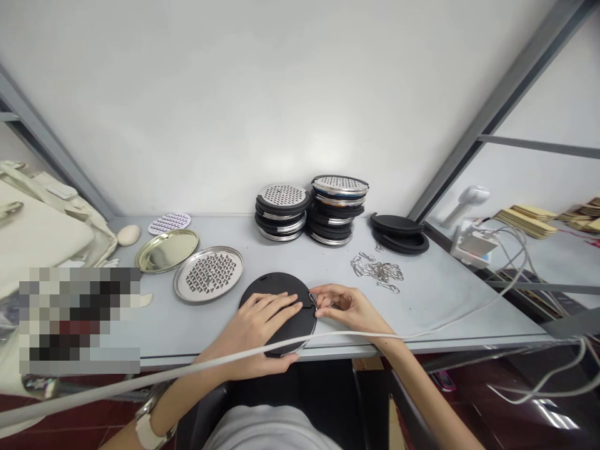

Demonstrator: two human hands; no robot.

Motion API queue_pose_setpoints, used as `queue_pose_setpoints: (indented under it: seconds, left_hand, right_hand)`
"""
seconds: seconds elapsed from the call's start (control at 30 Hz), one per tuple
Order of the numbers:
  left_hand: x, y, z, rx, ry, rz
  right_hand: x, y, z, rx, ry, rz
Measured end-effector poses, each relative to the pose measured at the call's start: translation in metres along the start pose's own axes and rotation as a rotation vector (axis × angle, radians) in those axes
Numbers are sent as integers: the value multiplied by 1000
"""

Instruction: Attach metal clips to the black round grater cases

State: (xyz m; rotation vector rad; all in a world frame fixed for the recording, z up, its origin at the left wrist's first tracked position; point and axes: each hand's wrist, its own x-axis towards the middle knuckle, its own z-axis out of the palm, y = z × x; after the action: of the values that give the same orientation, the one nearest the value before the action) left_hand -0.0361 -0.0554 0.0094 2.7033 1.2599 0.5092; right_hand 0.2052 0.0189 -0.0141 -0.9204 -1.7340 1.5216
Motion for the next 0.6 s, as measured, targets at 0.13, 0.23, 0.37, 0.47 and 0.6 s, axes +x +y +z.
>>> queue_pose_setpoints:
  seconds: [0.13, 0.23, 0.37, 0.47, 0.6]
  left_hand:
    - [0, 0, 0, -7, 17, 6]
    - [1, 0, 0, -9, 23, 7]
    - [1, 0, 0, -10, 22, 7]
    - [1, -1, 0, -5, 10, 1]
    - [0, -1, 0, -5, 11, 2]
  right_hand:
    - [0, -1, 0, 11, -22, -7]
    - [-1, -2, 1, 35, -28, 4]
    - [-1, -3, 1, 59, -44, 10]
    - [-2, -2, 0, 76, -81, -7]
    - [-4, -5, -1, 71, -102, -9]
